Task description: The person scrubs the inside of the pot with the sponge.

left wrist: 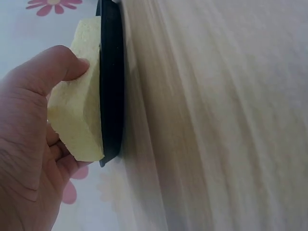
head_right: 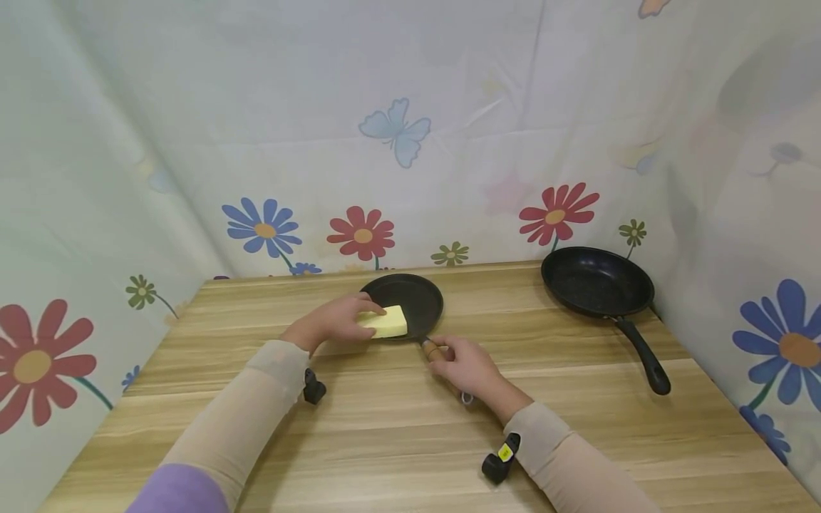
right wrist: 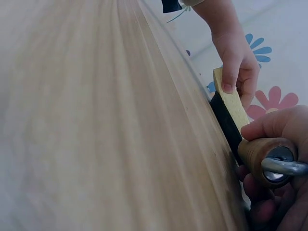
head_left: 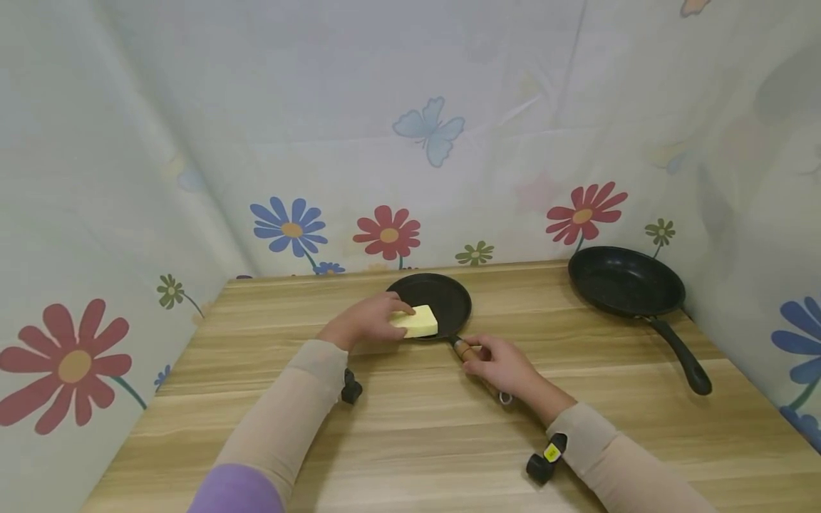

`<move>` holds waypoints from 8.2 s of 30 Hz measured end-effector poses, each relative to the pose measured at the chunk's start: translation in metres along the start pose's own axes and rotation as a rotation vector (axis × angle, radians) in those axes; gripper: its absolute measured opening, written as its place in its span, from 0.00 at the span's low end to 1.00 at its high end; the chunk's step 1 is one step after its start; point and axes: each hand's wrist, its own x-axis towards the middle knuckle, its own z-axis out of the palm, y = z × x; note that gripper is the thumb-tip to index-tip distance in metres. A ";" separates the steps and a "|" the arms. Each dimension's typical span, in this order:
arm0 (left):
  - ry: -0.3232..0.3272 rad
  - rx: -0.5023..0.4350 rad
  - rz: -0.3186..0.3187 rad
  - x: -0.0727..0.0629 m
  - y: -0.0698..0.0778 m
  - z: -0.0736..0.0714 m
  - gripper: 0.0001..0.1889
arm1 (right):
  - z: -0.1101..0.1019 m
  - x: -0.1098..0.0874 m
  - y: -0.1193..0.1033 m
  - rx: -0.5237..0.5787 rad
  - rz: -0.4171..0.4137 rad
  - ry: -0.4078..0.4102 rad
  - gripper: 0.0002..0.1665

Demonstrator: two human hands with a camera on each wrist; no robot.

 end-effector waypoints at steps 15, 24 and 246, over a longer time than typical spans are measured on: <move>-0.022 0.030 -0.039 0.003 -0.004 -0.009 0.24 | -0.002 0.000 -0.001 0.005 -0.004 0.004 0.28; -0.041 0.027 -0.104 0.007 -0.003 -0.013 0.26 | -0.003 0.001 0.001 -0.005 -0.016 0.002 0.30; 0.124 0.173 -0.125 0.093 0.032 0.019 0.24 | -0.003 0.002 0.010 0.102 -0.142 -0.064 0.31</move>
